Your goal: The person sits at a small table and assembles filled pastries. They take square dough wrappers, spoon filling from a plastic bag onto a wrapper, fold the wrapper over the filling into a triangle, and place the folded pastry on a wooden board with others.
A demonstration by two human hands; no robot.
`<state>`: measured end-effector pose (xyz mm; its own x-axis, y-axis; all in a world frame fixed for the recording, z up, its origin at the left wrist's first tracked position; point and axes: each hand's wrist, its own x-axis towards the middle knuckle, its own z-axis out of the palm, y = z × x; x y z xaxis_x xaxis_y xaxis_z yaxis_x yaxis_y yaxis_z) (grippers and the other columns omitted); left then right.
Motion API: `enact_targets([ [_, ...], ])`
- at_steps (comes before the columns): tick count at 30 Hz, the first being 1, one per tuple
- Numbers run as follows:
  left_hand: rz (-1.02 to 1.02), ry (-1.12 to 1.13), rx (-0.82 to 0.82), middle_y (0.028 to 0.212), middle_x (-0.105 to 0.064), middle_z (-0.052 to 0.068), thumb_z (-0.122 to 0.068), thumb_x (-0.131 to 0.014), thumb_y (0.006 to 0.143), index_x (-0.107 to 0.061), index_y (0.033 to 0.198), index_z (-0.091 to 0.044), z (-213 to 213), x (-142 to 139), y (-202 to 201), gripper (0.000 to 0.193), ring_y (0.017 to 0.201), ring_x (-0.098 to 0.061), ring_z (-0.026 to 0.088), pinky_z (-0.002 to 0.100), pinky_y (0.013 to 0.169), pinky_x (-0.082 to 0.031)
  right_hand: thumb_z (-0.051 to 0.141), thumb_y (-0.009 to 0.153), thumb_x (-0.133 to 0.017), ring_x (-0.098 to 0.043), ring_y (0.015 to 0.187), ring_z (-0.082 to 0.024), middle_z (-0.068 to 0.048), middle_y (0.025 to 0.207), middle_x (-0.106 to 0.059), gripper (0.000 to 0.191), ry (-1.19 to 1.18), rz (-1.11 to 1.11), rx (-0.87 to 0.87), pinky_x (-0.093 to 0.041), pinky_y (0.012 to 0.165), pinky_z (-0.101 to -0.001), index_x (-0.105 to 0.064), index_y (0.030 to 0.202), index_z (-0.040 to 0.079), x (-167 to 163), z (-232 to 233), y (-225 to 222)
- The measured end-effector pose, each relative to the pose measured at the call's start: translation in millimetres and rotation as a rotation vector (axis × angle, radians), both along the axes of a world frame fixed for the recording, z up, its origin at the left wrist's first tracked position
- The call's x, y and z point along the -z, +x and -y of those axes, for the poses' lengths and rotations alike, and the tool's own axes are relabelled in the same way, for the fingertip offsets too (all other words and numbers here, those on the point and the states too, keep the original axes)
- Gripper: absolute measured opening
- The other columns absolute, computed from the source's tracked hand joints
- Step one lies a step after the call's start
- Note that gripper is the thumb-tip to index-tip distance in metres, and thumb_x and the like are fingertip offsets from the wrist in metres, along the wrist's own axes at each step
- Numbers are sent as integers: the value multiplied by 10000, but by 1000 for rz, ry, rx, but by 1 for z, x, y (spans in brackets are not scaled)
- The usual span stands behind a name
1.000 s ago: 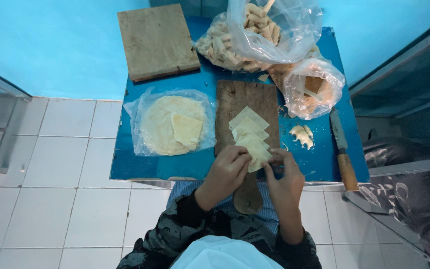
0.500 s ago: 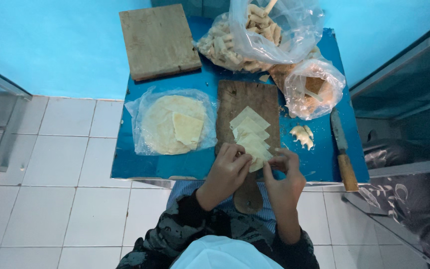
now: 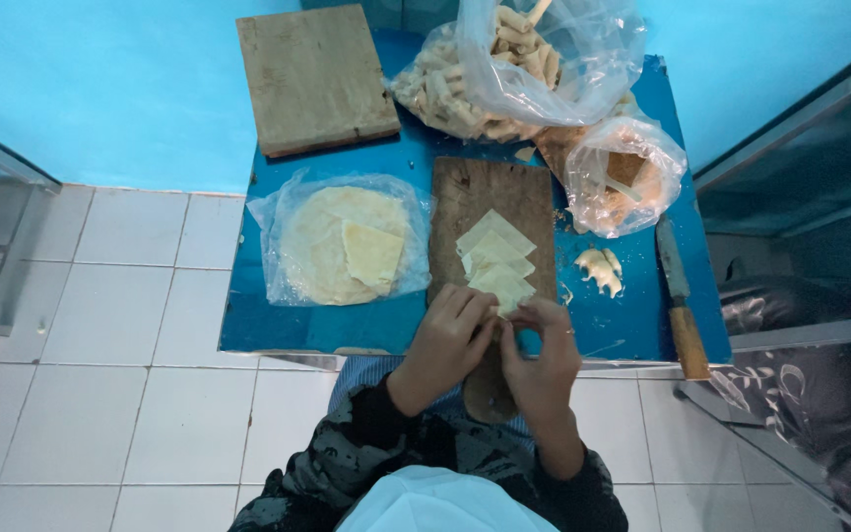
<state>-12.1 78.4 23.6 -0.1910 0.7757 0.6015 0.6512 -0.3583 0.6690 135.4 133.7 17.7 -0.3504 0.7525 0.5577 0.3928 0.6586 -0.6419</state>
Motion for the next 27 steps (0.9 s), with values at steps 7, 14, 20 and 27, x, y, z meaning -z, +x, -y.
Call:
enact_targets([
  [7, -37, 20, -11, 1037, -617, 149, -24, -722, 872, -693, 1020, 14, 2, -1, -2, 156, 993, -601, 338, 431, 835, -505, -54, 806, -771, -735, 1067, -273, -147, 1159, -690, 513, -60, 62, -122, -597, 874, -351, -533, 1255, 11, -8, -4, 15],
  [14, -59, 10, 21, 1065, -627, 134, -54, -749, 861, -699, 1011, -4, 4, -9, -9, 166, 1027, -595, 329, 429, 861, -501, -74, 786, -773, -733, 1051, -321, -153, 1150, -721, 399, 64, 184, -286, -582, 864, -376, -633, 1144, 34, -16, -26, 31],
  [20, -159, -6, 111, 1074, -619, 150, -160, -785, 771, -680, 1013, -3, 6, -15, -18, 307, 1018, -577, 341, 458, 839, -462, -39, 872, -780, -758, 965, -222, -121, 1101, -721, 299, -133, -1, -234, -609, 837, -345, -612, 1110, 26, 0, -37, 21],
  [27, -168, 8, 39, 1071, -634, 124, -62, -737, 884, -695, 1016, -12, 0, -2, -14, 147, 1026, -590, 311, 423, 874, -493, -7, 779, -827, -747, 973, -222, -120, 1087, -730, 398, -82, 51, -299, -595, 833, -336, -616, 1115, 24, 0, -39, 28],
])
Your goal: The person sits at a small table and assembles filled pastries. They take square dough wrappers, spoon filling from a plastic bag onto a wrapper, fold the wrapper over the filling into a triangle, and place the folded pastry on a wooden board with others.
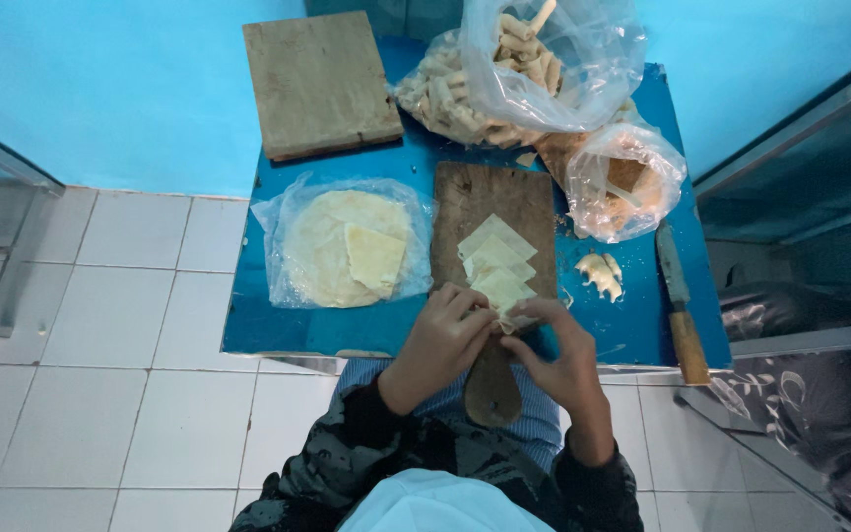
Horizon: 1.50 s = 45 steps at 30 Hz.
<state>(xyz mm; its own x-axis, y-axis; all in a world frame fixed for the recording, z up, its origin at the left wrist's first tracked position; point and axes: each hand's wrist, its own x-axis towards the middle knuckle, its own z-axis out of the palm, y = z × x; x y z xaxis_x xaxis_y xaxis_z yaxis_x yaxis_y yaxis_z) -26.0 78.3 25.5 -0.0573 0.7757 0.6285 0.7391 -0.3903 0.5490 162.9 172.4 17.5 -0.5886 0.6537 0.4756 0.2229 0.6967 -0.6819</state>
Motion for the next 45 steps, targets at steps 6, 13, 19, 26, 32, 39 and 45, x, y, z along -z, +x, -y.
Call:
enact_targets([
  [6, 106, -8, -14, 1029, -633, 138, -28, -709, 864, -683, 1003, -10, -2, 3, 4, 142, 1002, -594, 341, 435, 851, -493, -23, 846, -778, -788, 968, -221, -93, 1011, -766, 348, 10, 45, -2, -608, 822, -315, -635, 1154, 52, -1, -9, -9],
  [13, 42, -67, -55, 926, -610, 125, -35, -688, 853, -691, 981, -38, -6, -3, 1, 128, 918, -574, 343, 471, 783, -444, -38, 791, -757, -763, 858, -229, -93, 907, -745, 475, -172, 155, -96, -589, 756, -350, -609, 1232, 62, -23, -23, -22],
  [19, -32, -21, -63, 967, -610, 110, -55, -699, 851, -656, 934, -42, -7, -4, -1, 95, 953, -569, 329, 459, 807, -444, -50, 832, -723, -731, 990, -298, -108, 1002, -731, 428, 46, 153, -113, -566, 829, -386, -622, 1229, 77, -27, -17, -18],
  [26, -57, -41, -17, 1011, -596, 123, -77, -732, 850, -659, 955, -18, -5, -5, -7, 141, 989, -555, 331, 455, 830, -444, 11, 832, -738, -721, 1003, -331, -118, 1031, -736, 445, 108, 163, -152, -556, 808, -413, -598, 1250, 67, -25, -16, -14],
  [32, -95, -33, -52, 976, -620, 89, -79, -729, 843, -673, 935, -65, -6, -2, -7, 109, 986, -562, 310, 442, 823, -409, -2, 823, -743, -733, 967, -317, -115, 981, -734, 471, 20, 188, -144, -564, 806, -408, -598, 1264, 77, -27, -22, -19],
  [39, -147, -58, -103, 975, -610, 72, -87, -710, 850, -684, 945, -83, -9, -5, -6, 98, 997, -560, 294, 454, 843, -369, -55, 770, -723, -771, 906, -266, -80, 919, -758, 654, -154, 248, -193, -590, 756, -379, -513, 1366, 115, -37, -33, -29],
  [45, -111, -139, -187, 1041, -564, 118, -113, -718, 849, -699, 926, -64, -14, -6, 1, 94, 1039, -515, 335, 488, 854, -368, -83, 765, -713, -762, 860, -274, -92, 869, -745, 715, -157, 263, -249, -586, 729, -378, -490, 1411, 128, -47, -40, -36],
])
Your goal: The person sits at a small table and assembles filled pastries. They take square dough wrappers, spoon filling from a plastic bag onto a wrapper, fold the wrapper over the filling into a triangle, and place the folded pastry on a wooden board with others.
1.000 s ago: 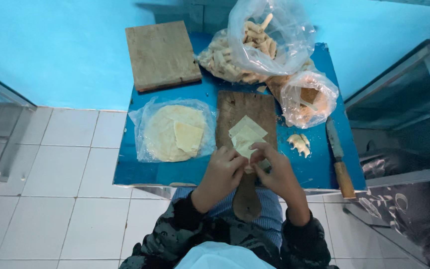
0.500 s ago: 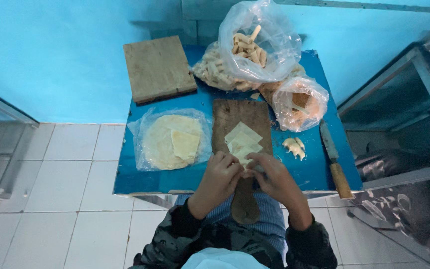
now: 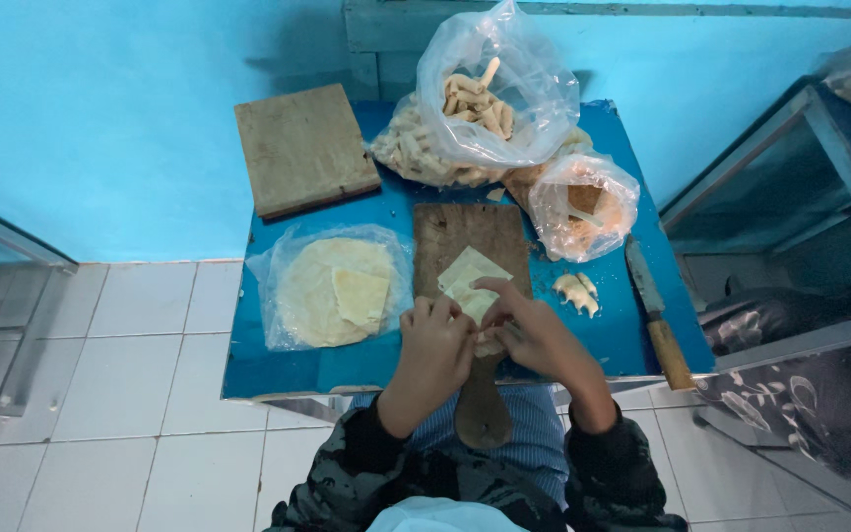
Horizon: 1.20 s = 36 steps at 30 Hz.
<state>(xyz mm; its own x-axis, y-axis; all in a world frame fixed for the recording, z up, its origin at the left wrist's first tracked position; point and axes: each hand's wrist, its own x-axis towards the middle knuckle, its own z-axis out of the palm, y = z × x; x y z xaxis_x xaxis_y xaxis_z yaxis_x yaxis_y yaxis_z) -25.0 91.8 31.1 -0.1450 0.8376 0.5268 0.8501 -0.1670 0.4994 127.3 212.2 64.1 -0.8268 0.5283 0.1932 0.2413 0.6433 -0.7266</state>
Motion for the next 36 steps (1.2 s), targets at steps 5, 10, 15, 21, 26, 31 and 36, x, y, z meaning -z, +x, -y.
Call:
enact_targets([
  [5, 111, -41, -71, 1068, -574, 113, -142, -772, 788, -712, 842, -65, -4, 2, -1, 111, 1057, -515, 344, 501, 810, -380, -85, 748, -696, -760, 845, -258, -78, 860, -717, 665, 46, -11, 50, -580, 713, -383, -552, 1356, 142, -11, 8, -8],
  [10, 133, -31, -81, 1073, -582, 94, -131, -790, 773, -732, 850, -92, -3, 4, -2, 104, 1073, -527, 324, 489, 818, -389, -60, 675, -740, -688, 898, -293, -52, 789, -720, 657, 209, 12, 68, -464, 780, -461, -579, 1287, 117, -22, 15, -11],
  [15, 54, -7, -91, 1077, -582, 93, -133, -786, 770, -726, 832, -84, -3, 5, -2, 99, 1072, -522, 318, 483, 817, -373, -25, 713, -721, -681, 935, -259, -27, 850, -710, 627, 1, 90, 144, -495, 839, -405, -583, 1299, 148, -19, 13, -17],
  [21, 38, 7, -100, 1078, -576, 100, -145, -774, 784, -707, 833, -64, -6, 6, -2, 116, 1080, -514, 320, 482, 824, -355, -15, 747, -747, -628, 1012, -300, -44, 925, -717, 496, 371, -85, 140, -397, 976, -452, -635, 1213, 116, 3, 24, -3],
  [26, 46, 9, -97, 1080, -572, 110, -173, -771, 793, -696, 853, -67, -6, 5, -1, 143, 1066, -517, 324, 485, 823, -352, 34, 795, -745, -641, 1012, -254, -17, 935, -738, 438, 474, -134, 149, -363, 1061, -500, -633, 1214, 101, 16, 28, 3],
  [31, 18, 65, -69, 1126, -595, 101, -173, -750, 825, -705, 936, -73, 1, 2, -2, 156, 1092, -529, 317, 483, 848, -356, 34, 822, -748, -645, 1007, -247, -35, 910, -715, 445, 527, -65, 150, -344, 1097, -546, -631, 1246, 105, 16, 28, -2],
  [36, -49, 54, -84, 1147, -602, 94, -127, -717, 852, -703, 953, -70, 4, 0, -1, 117, 1137, -533, 310, 486, 885, -357, 13, 803, -728, -648, 1023, -250, -29, 933, -714, 520, 505, -78, 169, -292, 1143, -619, -596, 1300, 87, 17, 30, -5],
])
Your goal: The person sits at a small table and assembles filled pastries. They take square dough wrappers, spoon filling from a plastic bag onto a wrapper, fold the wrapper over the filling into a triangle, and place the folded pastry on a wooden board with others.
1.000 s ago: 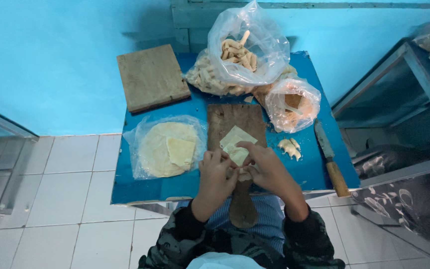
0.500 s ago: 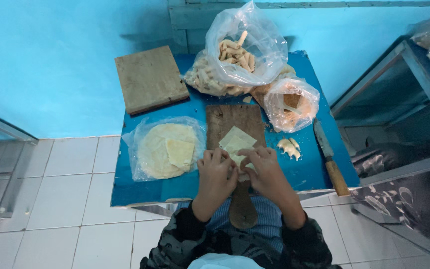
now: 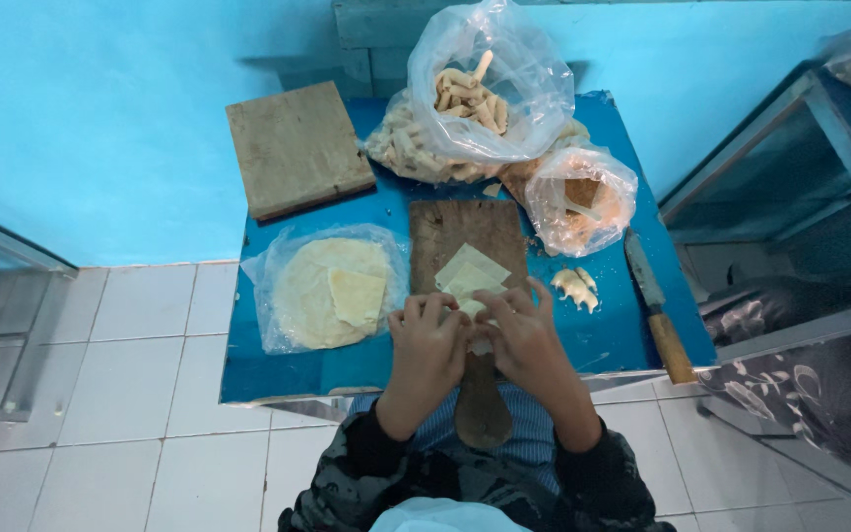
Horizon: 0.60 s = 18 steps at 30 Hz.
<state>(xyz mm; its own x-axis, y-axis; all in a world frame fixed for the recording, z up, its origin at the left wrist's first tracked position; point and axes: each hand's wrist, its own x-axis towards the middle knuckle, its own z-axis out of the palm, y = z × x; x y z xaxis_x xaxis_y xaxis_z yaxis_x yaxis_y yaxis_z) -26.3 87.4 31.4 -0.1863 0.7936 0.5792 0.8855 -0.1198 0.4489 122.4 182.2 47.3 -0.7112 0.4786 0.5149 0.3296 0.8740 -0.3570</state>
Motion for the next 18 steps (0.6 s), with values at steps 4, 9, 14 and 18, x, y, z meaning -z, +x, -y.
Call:
enact_targets([
  [4, -6, -25, -2, 1134, -593, 109, -118, -709, 836, -699, 936, -62, -2, 0, 0, 114, 1137, -530, 321, 496, 889, -356, 25, 802, -739, -653, 1014, -232, -16, 956, -714, 515, -32, -33, 10, -282, 1161, -647, -594, 1292, 83, 7, -1, -2],
  [9, 33, 38, -29, 1163, -596, 113, -124, -717, 852, -691, 957, -47, -5, 1, 2, 133, 1130, -524, 329, 502, 881, -352, 20, 823, -735, -646, 1040, -242, -53, 1127, -733, 438, 125, -66, 36, -272, 1166, -666, -611, 1240, 69, 18, -1, -6],
  [14, 15, 42, -44, 1145, -597, 112, -129, -705, 885, -686, 924, -61, -8, 5, 2, 81, 1115, -532, 317, 498, 886, -350, 57, 865, -718, -657, 1069, -219, -17, 1112, -737, 375, 117, -121, 106, -240, 1175, -712, -608, 1223, 73, 25, 10, -2],
  [18, 62, 73, -67, 1162, -589, 135, -99, -679, 908, -693, 1032, -40, -12, 8, 1, 138, 1126, -538, 336, 484, 908, -379, 78, 895, -694, -656, 1121, -241, -47, 1144, -728, 397, 157, -33, 132, -221, 1161, -739, -616, 1284, 72, 24, 11, -3],
])
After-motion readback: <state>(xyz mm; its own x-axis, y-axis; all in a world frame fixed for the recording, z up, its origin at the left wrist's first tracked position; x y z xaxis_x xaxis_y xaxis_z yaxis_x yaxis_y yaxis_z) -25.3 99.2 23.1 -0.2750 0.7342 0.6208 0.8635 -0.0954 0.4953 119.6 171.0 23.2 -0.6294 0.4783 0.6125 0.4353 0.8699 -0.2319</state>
